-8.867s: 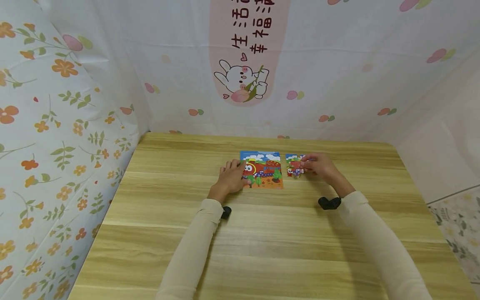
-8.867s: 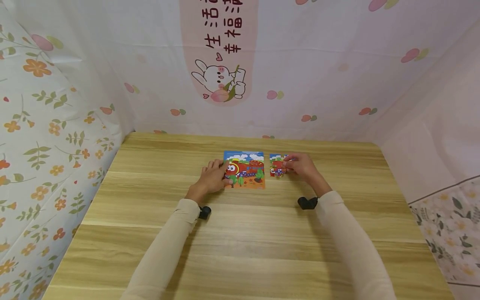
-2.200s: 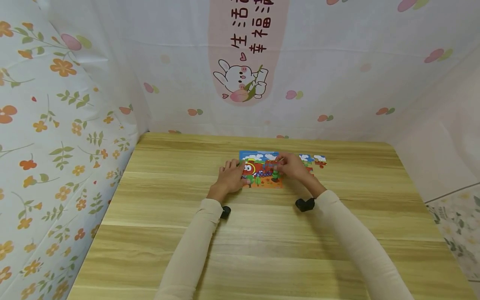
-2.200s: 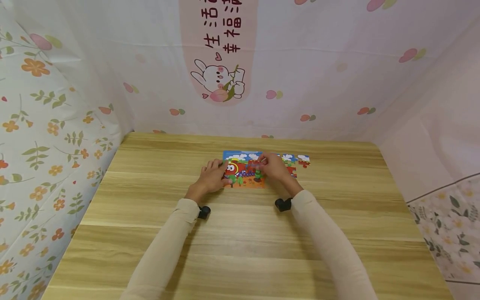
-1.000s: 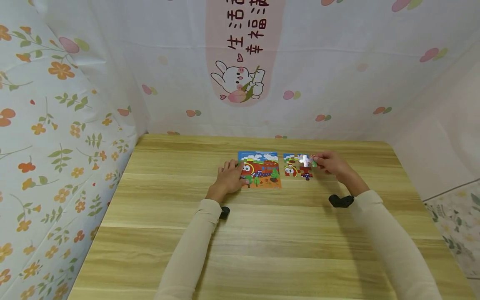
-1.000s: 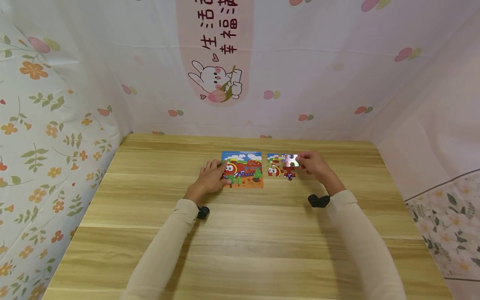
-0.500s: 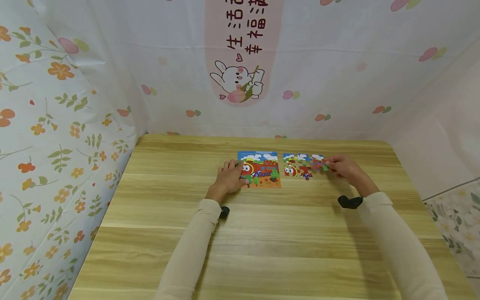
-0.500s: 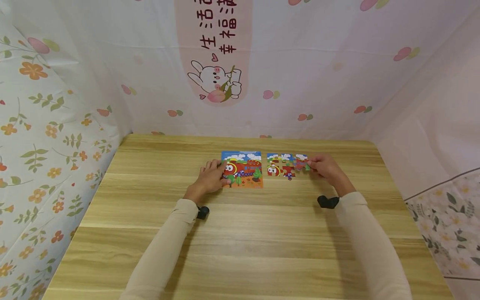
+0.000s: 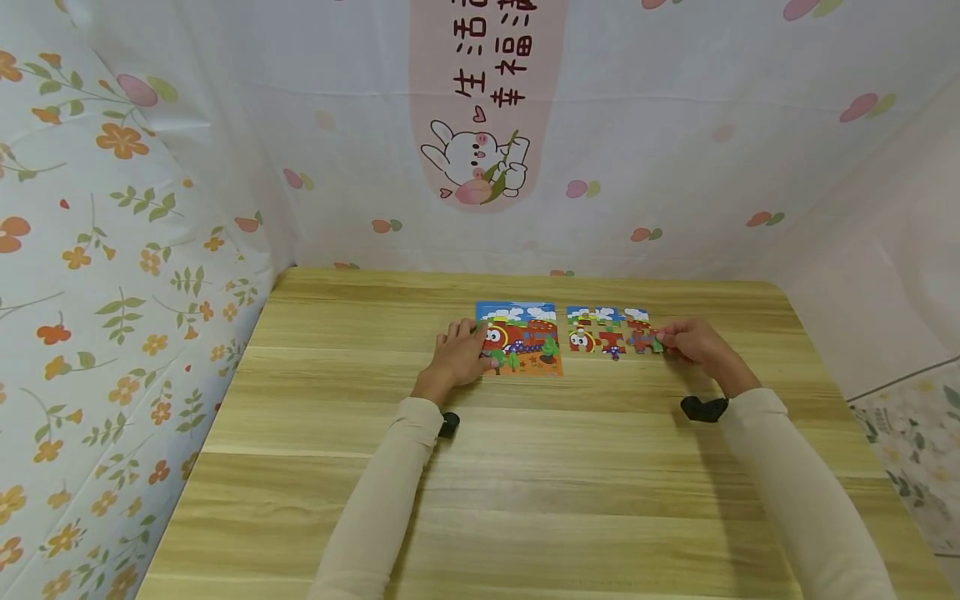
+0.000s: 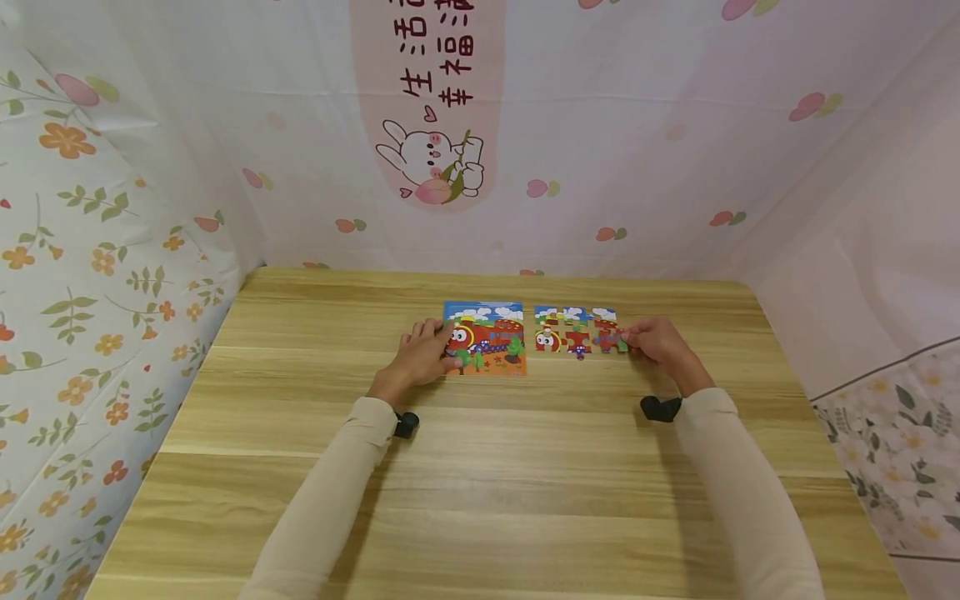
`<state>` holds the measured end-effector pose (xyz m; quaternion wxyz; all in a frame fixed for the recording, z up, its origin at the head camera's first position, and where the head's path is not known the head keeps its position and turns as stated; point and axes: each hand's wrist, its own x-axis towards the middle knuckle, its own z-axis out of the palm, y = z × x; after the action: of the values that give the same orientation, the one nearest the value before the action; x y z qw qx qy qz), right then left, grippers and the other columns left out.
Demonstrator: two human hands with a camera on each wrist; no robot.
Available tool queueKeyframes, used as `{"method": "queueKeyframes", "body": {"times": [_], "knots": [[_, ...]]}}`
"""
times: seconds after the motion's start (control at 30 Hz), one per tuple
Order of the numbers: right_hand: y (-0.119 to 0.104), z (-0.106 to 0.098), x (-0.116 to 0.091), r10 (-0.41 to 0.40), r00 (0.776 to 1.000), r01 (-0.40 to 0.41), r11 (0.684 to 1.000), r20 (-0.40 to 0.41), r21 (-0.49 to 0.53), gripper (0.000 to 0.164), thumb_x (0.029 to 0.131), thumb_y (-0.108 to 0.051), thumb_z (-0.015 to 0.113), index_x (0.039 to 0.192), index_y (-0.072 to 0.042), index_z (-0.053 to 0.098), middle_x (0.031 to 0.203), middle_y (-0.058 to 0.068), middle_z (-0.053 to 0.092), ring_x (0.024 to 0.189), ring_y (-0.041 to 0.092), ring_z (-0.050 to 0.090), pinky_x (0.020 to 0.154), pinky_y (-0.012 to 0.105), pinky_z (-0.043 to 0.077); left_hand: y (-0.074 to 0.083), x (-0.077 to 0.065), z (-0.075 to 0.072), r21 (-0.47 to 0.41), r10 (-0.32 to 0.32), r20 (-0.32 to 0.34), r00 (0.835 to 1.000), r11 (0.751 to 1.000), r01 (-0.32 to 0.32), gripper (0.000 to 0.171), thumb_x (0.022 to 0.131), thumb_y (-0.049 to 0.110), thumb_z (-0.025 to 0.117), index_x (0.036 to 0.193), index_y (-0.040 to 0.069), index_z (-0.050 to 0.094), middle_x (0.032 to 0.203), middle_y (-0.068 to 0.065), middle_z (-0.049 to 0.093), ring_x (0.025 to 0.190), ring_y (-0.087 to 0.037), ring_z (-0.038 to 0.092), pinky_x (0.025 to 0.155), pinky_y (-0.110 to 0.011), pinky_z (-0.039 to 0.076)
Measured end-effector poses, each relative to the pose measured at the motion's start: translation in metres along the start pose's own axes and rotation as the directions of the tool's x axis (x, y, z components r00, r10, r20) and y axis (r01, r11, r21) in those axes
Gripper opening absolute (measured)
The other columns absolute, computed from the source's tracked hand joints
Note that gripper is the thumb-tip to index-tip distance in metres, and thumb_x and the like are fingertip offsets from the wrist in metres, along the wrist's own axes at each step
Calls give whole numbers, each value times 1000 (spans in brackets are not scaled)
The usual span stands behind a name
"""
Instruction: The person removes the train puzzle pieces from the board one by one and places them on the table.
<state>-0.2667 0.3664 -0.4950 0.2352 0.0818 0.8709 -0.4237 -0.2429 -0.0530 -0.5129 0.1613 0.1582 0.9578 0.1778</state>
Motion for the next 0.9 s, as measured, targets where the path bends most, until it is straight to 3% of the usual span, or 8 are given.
{"method": "queueKeyframes", "body": {"times": [0.4, 0.6, 0.9], "knots": [[2, 0, 3, 25, 1000, -25, 1000, 17, -16, 34, 103, -29, 54, 114, 2, 62, 78, -6, 61, 66, 12, 49, 59, 29, 40, 0, 0, 0, -4, -3, -4, 1000, 1000, 3, 74, 100, 44, 56, 159, 14, 23, 157, -11, 23, 141, -33, 23, 105, -49, 27], [1, 4, 3, 13, 999, -13, 1000, -35, -23, 29, 98, -28, 63, 105, 1, 65, 74, -8, 63, 64, 9, 51, 57, 27, 40, 1, 0, -1, -14, -5, -5, 1000, 1000, 5, 74, 99, 42, 57, 159, 14, 23, 156, -11, 24, 140, -33, 24, 104, -48, 27], [0, 8, 5, -12, 995, 4, 997, -95, -82, 24, 98, -21, 63, 99, 2, 65, 79, -6, 61, 72, 12, 56, 61, 27, 45, 0, 1, 0, 2, -8, 2, 1000, 1000, 8, 74, 100, 44, 56, 160, 15, 23, 157, -11, 24, 141, -33, 23, 104, -48, 27]]}}
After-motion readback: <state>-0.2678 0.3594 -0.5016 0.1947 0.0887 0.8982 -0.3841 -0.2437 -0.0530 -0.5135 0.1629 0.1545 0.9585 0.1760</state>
